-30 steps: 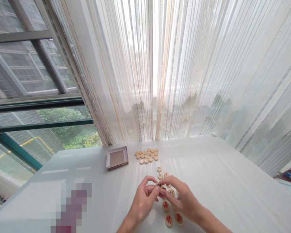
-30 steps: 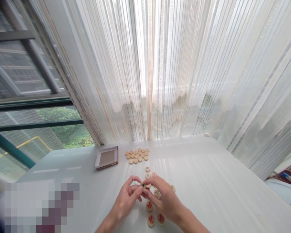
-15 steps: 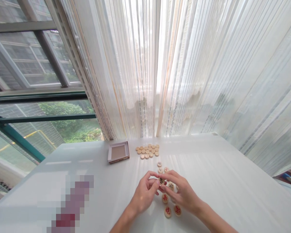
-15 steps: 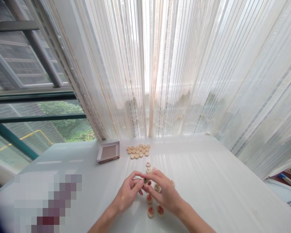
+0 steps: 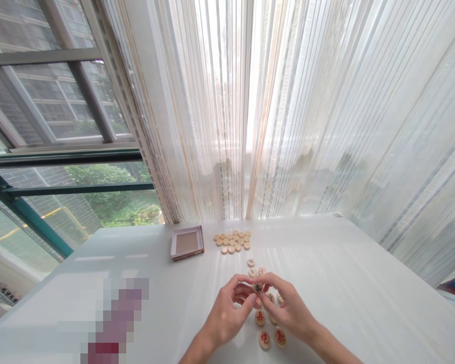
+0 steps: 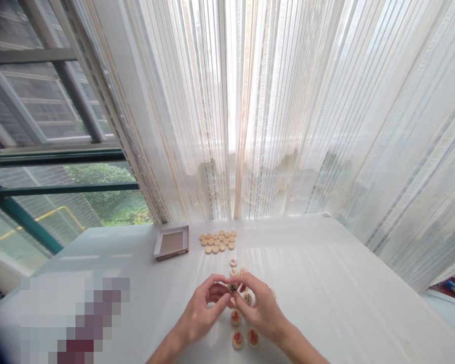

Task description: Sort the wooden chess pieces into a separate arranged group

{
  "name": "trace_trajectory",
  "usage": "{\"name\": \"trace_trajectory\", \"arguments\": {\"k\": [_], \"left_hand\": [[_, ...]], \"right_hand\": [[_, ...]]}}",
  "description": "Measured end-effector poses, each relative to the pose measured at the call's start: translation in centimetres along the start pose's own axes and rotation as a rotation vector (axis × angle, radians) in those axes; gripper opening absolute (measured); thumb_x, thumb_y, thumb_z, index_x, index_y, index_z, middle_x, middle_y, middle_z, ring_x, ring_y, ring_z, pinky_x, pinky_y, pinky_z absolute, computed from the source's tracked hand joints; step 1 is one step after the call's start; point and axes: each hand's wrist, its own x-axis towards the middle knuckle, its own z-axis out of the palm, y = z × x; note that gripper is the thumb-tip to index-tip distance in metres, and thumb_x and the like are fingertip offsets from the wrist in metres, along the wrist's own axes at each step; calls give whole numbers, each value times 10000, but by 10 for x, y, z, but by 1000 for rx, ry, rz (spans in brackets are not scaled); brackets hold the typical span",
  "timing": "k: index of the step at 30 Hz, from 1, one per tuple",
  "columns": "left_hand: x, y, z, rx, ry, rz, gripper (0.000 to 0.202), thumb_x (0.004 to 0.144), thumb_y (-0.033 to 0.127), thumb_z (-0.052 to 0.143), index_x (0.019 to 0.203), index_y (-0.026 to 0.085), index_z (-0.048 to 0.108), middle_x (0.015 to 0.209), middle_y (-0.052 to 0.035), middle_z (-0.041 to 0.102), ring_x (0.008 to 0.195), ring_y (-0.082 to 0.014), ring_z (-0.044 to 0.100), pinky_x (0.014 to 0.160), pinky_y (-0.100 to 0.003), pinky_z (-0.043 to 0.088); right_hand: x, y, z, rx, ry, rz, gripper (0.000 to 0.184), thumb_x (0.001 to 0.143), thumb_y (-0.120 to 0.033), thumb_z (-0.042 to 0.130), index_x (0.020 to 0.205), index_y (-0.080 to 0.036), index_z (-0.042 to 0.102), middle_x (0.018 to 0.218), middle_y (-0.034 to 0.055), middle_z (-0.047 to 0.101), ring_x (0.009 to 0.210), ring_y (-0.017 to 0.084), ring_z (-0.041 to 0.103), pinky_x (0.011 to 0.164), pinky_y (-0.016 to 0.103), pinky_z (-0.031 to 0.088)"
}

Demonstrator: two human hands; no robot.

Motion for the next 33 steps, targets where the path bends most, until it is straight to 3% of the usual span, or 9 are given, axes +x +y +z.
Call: {"name": "trace_trajectory", "arguments": {"k": [10, 14, 20, 33], "left_hand": [[2, 3, -1, 111, 102, 70, 281, 904, 451, 654, 984, 186, 702, 879, -87, 741, 721, -215, 693, 705, -293, 529], [0, 2, 0, 131, 120, 80, 273, 929, 433, 621, 1043, 193, 685, 855, -78, 717, 717, -208, 671, 678, -287, 530], [-1, -1, 0, 148, 93, 79, 292, 960, 410, 570, 1122, 183, 656, 864, -94, 709, 709, -203, 657, 633, -284, 527], [-3, 0, -2, 259, 67, 114, 249, 942, 344, 608, 1141, 194, 599, 867, -58, 682, 726, -183, 647, 667, -268, 517]], "right_hand": [[1, -2, 0, 45, 3, 20, 274, 988, -357, 539, 1168, -251, 717, 1027, 81, 760, 936, 241, 712, 868, 384, 585], [0, -4, 0, 60, -7, 67, 296, 1000, -377, 519, 1196, -258, 707, 1034, 79, 761, 942, 240, 718, 879, 386, 585], [1, -7, 2, 137, -48, 90, 298, 971, -348, 578, 1238, -259, 674, 1122, 78, 735, 946, 224, 711, 860, 366, 591], [2, -9, 2, 232, -45, 117, 210, 957, -318, 619, 1152, -240, 624, 972, 36, 739, 886, 191, 713, 861, 338, 575]]}}
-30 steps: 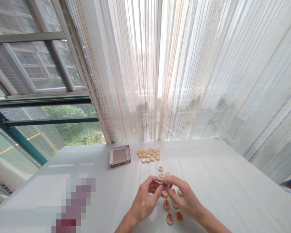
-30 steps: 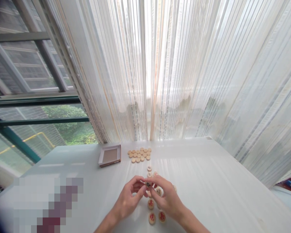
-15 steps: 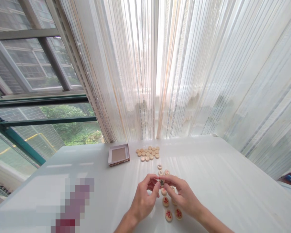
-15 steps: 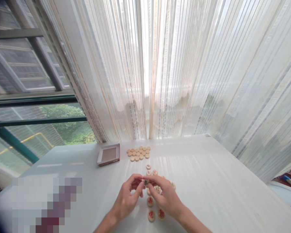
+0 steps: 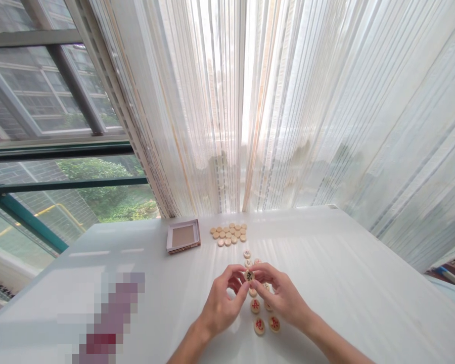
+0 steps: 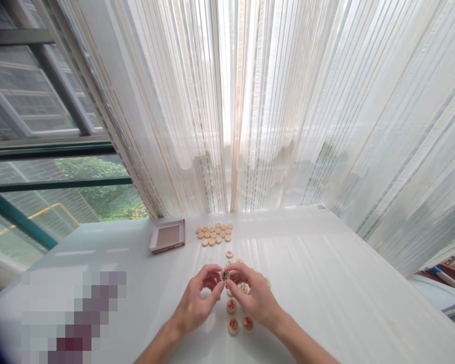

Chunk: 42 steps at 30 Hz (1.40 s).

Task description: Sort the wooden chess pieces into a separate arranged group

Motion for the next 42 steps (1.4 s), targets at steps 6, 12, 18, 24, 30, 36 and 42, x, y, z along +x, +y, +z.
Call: {"name": "trace_trajectory", "arguments": {"k": [6, 12, 18, 24, 30, 36, 42], "left_hand": [[0, -5, -1, 12, -7, 9, 270, 956, 355, 593, 1179, 202, 582, 908, -51, 683, 700, -166, 654, 642, -265, 512], [1, -4, 1, -8, -2, -8, 257, 954, 353, 599, 1168, 211, 585, 968, -63, 701, 679, -164, 682, 624, -265, 513], [2, -4, 0, -20, -19, -11, 280, 954, 358, 604, 1196, 218, 588, 997, -74, 713, 687, -168, 689, 628, -269, 524], [1, -5, -1, -13, -10, -9, 279, 949, 359, 611, 1188, 214, 607, 982, -72, 717, 699, -172, 684, 620, -266, 533], [0, -5, -1, -2, -26, 16, 281, 944, 352, 617, 1186, 209, 620, 991, -83, 728, 704, -175, 677, 645, -280, 554], [1, -8, -3, -10, -56, -25, 310, 935, 359, 634, 1213, 225, 609, 972, -86, 761, 711, -190, 709, 672, -294, 558], [1, -8, -5, -18, -91, -53, 278, 938, 373, 623, 1174, 228, 604, 985, -92, 768, 730, -197, 729, 667, -280, 540]], "right_hand": [[1, -1, -2, -23, -9, 18, 214, 970, -330, 601, 1159, -235, 630, 994, 39, 717, 875, 187, 699, 847, 329, 572], [0, 0, -5, -81, 11, 19, 219, 957, -346, 621, 1146, -246, 671, 1011, 43, 728, 876, 199, 691, 839, 339, 565], [0, -1, -7, -87, -3, 0, 250, 971, -337, 595, 1192, -251, 674, 1037, 53, 734, 899, 207, 693, 846, 347, 561], [0, -2, -10, -131, 0, -25, 234, 1000, -308, 532, 1168, -244, 681, 1050, 54, 728, 950, 207, 685, 868, 335, 547], [0, -5, -12, -154, -6, -47, 179, 981, -292, 563, 1103, -213, 667, 978, 49, 714, 880, 190, 675, 840, 320, 549], [0, -6, -14, -193, -58, -97, 183, 956, -260, 599, 1133, -231, 638, 950, 30, 689, 869, 177, 652, 833, 310, 543], [1, -3, -17, -260, -76, -118, 193, 957, -242, 591, 1143, -252, 642, 970, 29, 684, 887, 174, 645, 841, 306, 533]]}}
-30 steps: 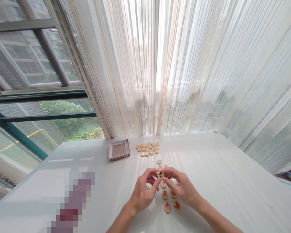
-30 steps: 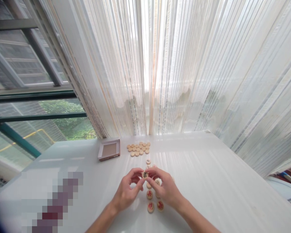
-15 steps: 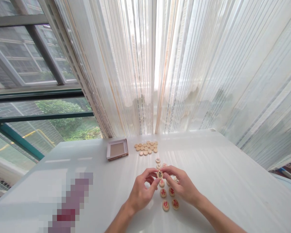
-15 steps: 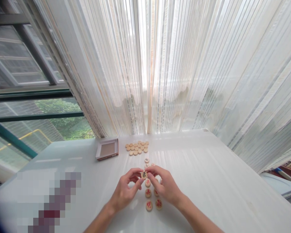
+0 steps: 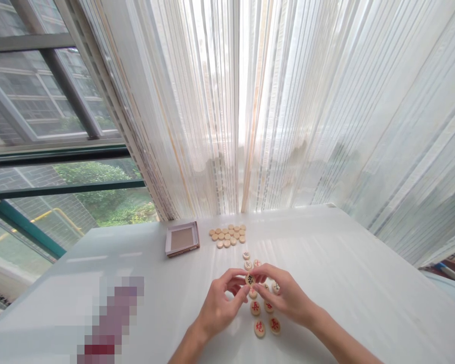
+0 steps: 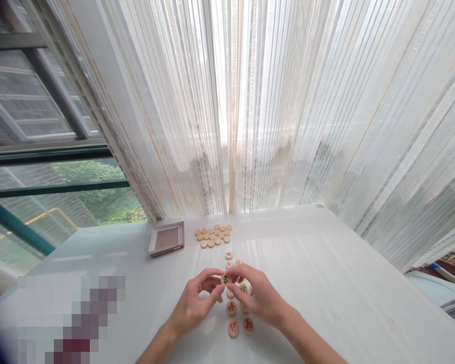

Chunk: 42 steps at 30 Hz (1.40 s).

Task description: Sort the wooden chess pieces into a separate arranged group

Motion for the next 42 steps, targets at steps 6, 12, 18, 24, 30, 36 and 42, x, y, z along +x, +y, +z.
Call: {"name": "trace_trajectory", "arguments": {"k": [6, 12, 18, 24, 30, 36, 42], "left_hand": [[2, -1, 2, 49, 56, -32, 236, 950, 425, 587, 1008, 199, 626, 783, -62, 760, 662, -198, 717, 587, -252, 482], [2, 5, 1, 9, 37, -32, 257, 966, 424, 558, 1062, 199, 636, 812, -67, 750, 668, -194, 705, 625, -267, 498], [2, -2, 3, -29, 23, -18, 260, 933, 385, 621, 1115, 200, 609, 976, -101, 741, 691, -188, 710, 636, -267, 520], [3, -6, 5, -34, 55, -32, 234, 942, 417, 600, 1011, 194, 611, 869, -76, 752, 654, -179, 697, 623, -261, 510], [5, -9, 8, -33, 88, -53, 273, 913, 454, 635, 910, 181, 617, 771, -57, 741, 628, -180, 685, 599, -255, 499], [7, -8, 7, -146, 112, -44, 285, 850, 434, 724, 868, 176, 605, 765, -42, 718, 648, -182, 687, 660, -283, 536], [15, -11, -4, -322, 232, -109, 320, 858, 458, 708, 941, 162, 621, 810, -58, 732, 727, -207, 714, 657, -302, 562]], "right_hand": [[-2, 5, 4, -53, -32, -21, 201, 935, -222, 609, 1127, -254, 659, 988, 36, 695, 909, 183, 657, 836, 302, 529], [-1, 5, 5, -37, -2, -4, 197, 941, -258, 609, 1130, -255, 666, 967, 39, 700, 884, 191, 661, 822, 312, 538], [-1, 2, 4, -6, 16, -18, 200, 940, -254, 598, 1130, -254, 660, 954, 38, 694, 872, 189, 662, 817, 308, 544], [-1, 2, 7, -49, 13, -22, 221, 908, -208, 610, 1117, -251, 664, 931, 32, 699, 848, 185, 665, 821, 309, 542], [-2, 1, 8, -78, -34, -23, 206, 915, -189, 606, 1100, -256, 667, 945, 25, 711, 873, 186, 666, 833, 307, 529], [-2, 3, -3, -28, -22, -15, 210, 936, -221, 580, 1129, -248, 658, 999, 43, 722, 919, 200, 677, 860, 328, 547], [5, 34, -27, 60, 363, 128, 225, 976, -314, 499, 1097, -197, 648, 935, 74, 718, 863, 218, 691, 816, 369, 578]]}}
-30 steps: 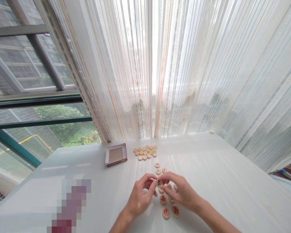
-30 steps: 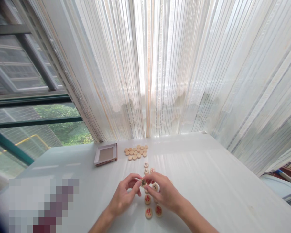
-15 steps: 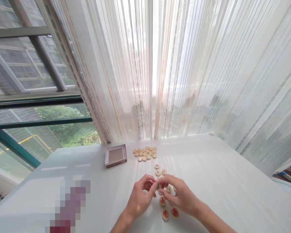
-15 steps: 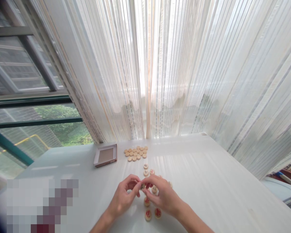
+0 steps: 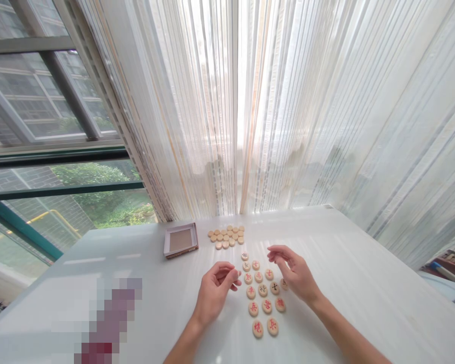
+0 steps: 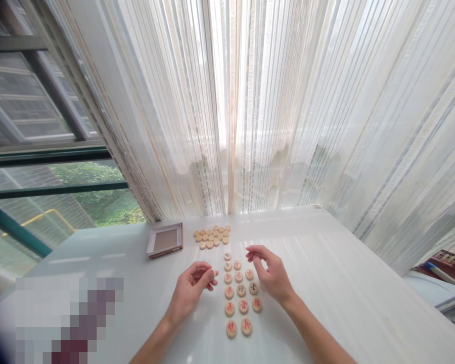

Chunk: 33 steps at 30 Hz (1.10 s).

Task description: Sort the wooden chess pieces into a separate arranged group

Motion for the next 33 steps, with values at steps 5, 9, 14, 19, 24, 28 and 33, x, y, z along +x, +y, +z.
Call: {"name": "trace_trajectory", "arguments": {"k": [5, 9, 14, 19, 24, 28, 33], "left_hand": [[3, 0, -5, -53, 53, -21, 370, 844, 427, 731, 1074, 144, 670, 974, -102, 752, 874, -234, 721, 761, -344, 591], [2, 0, -5, -81, 30, -8, 366, 832, 402, 746, 1087, 153, 663, 997, -101, 748, 914, -239, 720, 802, -361, 591], [1, 2, -4, -64, 22, 1, 275, 789, 372, 787, 898, 185, 618, 907, -46, 740, 784, -192, 722, 705, -296, 571], [1, 2, -4, -25, 37, -25, 302, 777, 414, 792, 814, 176, 609, 814, -32, 739, 582, -143, 678, 510, -221, 472], [1, 4, -2, -41, 21, -52, 307, 781, 431, 793, 841, 155, 673, 749, -41, 742, 630, -180, 703, 619, -282, 552], [-1, 4, -1, -35, -12, -81, 323, 807, 439, 773, 896, 138, 695, 818, -78, 760, 677, -194, 721, 663, -303, 574], [-4, 6, 1, -70, -84, -59, 342, 842, 433, 741, 1016, 145, 677, 902, -89, 752, 789, -218, 740, 764, -344, 584]], "right_hand": [[9, 19, -9, -2, 175, 66, 234, 951, -329, 511, 1054, -183, 662, 924, 68, 709, 834, 215, 684, 831, 386, 564], [13, 25, -14, -14, 235, 99, 240, 923, -312, 506, 1019, -175, 678, 907, 70, 708, 819, 214, 674, 811, 382, 561], [18, 32, -17, -25, 289, 117, 254, 910, -309, 491, 996, -159, 676, 877, 78, 702, 784, 211, 661, 737, 357, 561], [14, 26, -12, -43, 243, 99, 233, 922, -299, 502, 1002, -175, 683, 906, 68, 712, 810, 213, 677, 786, 363, 555], [6, 10, -2, -142, 125, -26, 211, 944, -245, 478, 1002, -200, 676, 912, 53, 707, 834, 215, 675, 812, 365, 542], [3, 4, 1, -194, 50, -106, 214, 950, -216, 465, 1012, -210, 670, 904, 56, 693, 828, 219, 663, 775, 361, 546], [4, 7, 0, -214, 49, -120, 213, 954, -204, 465, 1014, -209, 669, 924, 59, 694, 825, 215, 662, 775, 359, 549]]}}
